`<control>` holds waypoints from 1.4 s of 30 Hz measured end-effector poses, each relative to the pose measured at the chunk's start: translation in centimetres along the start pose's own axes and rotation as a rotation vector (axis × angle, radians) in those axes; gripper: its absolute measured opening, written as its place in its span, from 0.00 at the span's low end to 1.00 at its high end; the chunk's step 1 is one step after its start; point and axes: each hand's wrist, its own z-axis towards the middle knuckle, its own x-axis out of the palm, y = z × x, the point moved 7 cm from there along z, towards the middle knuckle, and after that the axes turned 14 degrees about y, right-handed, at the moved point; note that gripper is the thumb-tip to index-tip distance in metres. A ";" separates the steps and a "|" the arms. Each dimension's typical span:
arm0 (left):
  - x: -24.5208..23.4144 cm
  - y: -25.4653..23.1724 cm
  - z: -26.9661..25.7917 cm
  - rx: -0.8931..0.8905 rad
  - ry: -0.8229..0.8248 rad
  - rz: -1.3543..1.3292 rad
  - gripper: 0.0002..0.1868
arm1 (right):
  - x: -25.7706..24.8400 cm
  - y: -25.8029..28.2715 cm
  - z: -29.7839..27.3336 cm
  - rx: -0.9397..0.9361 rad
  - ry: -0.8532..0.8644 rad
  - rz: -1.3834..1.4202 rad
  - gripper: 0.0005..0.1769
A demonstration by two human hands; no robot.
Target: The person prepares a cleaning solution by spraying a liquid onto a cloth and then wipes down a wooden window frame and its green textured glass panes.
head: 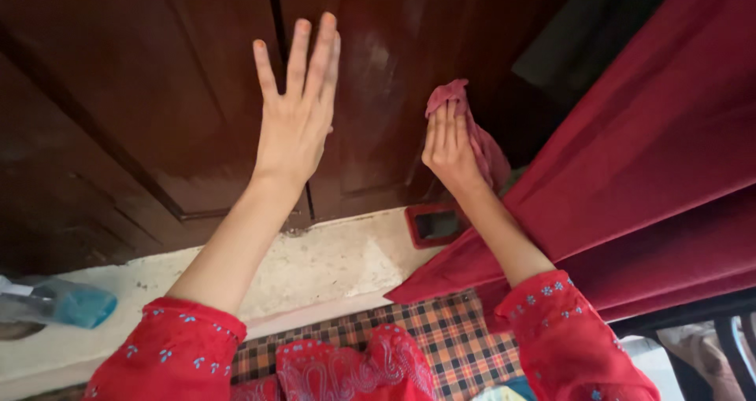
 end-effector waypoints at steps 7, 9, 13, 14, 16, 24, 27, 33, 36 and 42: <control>4.2 -3.2 -2.9 0.092 0.110 0.075 0.64 | 1.9 3.0 -2.6 -0.042 0.003 0.016 0.21; 5.4 -3.8 -3.3 0.095 0.152 0.063 0.65 | 2.8 4.1 -3.6 -0.055 -0.005 0.074 0.21; 6.7 -4.1 -3.4 0.089 0.180 0.051 0.66 | 4.5 8.1 -6.4 -0.130 0.079 0.127 0.22; 6.8 -4.1 -3.4 0.087 0.178 0.058 0.66 | 4.7 9.2 -7.0 -0.133 0.119 0.144 0.23; 6.9 -4.2 -3.4 0.096 0.195 0.019 0.66 | 5.2 11.0 -7.9 -0.121 0.177 0.193 0.25; 7.0 -4.2 -3.2 0.104 0.178 -0.055 0.61 | 5.8 15.9 -11.2 0.037 0.387 0.646 0.36; 6.9 -4.2 -3.2 0.096 0.164 -0.013 0.60 | 5.0 15.8 -11.6 0.179 0.334 0.881 0.31; 7.1 -4.2 -3.3 0.072 0.123 0.066 0.59 | 1.7 13.9 -10.6 0.462 0.417 1.161 0.30; 7.1 -4.2 -3.3 0.066 0.117 0.103 0.58 | -1.1 13.6 -8.8 0.456 0.547 1.214 0.30; 6.7 -4.1 -3.2 0.049 0.128 0.124 0.58 | -6.9 18.7 -5.6 0.429 0.265 1.426 0.34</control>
